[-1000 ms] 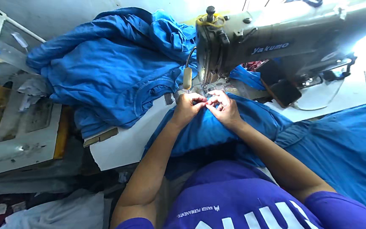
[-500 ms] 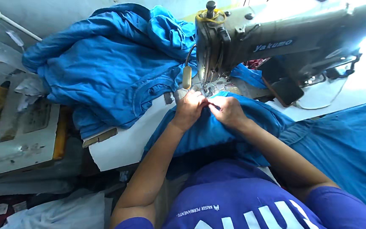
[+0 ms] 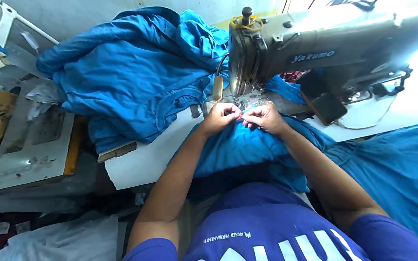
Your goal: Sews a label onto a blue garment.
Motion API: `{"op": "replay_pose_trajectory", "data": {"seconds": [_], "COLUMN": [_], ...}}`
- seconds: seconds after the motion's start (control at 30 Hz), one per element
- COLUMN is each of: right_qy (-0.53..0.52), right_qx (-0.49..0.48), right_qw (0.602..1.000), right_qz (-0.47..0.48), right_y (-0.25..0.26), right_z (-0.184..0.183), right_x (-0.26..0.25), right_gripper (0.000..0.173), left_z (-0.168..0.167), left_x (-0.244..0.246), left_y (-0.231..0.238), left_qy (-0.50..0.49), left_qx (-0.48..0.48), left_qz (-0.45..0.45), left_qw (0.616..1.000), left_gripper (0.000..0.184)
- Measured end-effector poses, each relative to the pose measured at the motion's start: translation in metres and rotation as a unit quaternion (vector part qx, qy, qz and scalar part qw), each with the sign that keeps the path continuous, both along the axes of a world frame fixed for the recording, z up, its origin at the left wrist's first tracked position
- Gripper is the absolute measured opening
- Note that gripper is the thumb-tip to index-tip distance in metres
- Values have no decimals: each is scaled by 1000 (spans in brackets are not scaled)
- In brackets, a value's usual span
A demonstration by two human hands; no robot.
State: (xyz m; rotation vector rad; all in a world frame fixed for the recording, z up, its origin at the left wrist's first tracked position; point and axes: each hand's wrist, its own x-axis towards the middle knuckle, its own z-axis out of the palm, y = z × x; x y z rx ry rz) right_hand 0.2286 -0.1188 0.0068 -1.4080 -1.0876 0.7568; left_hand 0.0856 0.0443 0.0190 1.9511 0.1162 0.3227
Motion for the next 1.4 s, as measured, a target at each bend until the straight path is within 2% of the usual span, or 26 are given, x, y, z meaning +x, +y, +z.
{"op": "replay_pose_trajectory", "data": {"seconds": [0.33, 0.43, 0.53, 0.63, 0.73, 0.9, 1.07, 1.2, 1.4], "right_qy": [4, -93, -208, -201, -216, -356, -473, -532, -554], "right_qx": [-5, -55, -61, -43, -30, 43, 88, 82, 56], "right_qw": [1000, 994, 976, 975, 971, 926, 875, 842, 830], "right_qz": [16, 20, -39, -85, -97, -119, -58, -24, -15], "right_y": [-1, -7, -22, -36, -44, -42, -37, -37, -35], "right_z": [-1, 11, 22, 26, 15, -7, -23, -24, -24], "right_x": [-1, 3, 9, 12, 10, -1, -6, -7, -7], "right_gripper": [9, 16, 21, 18, 16, 17, 23, 28, 32], "left_z": [-1, 2, 9, 24, 30, 39, 35, 22, 10], "left_x": [3, 5, 8, 14, 19, 18, 17, 14, 12], "left_y": [2, 2, 0, -11, -26, -43, -57, -63, -67], "left_qy": [-7, 13, 68, 169, 233, 271, 261, 198, 143], "left_qx": [-25, -21, 51, 168, 244, 316, 354, 377, 403], "left_qz": [0, -14, -12, 8, 31, 55, 105, 150, 185], "left_qw": [1000, 1000, 996, 971, 941, 908, 892, 893, 885], "left_gripper": [7, 8, 13, 16, 18, 19, 21, 19, 17]}}
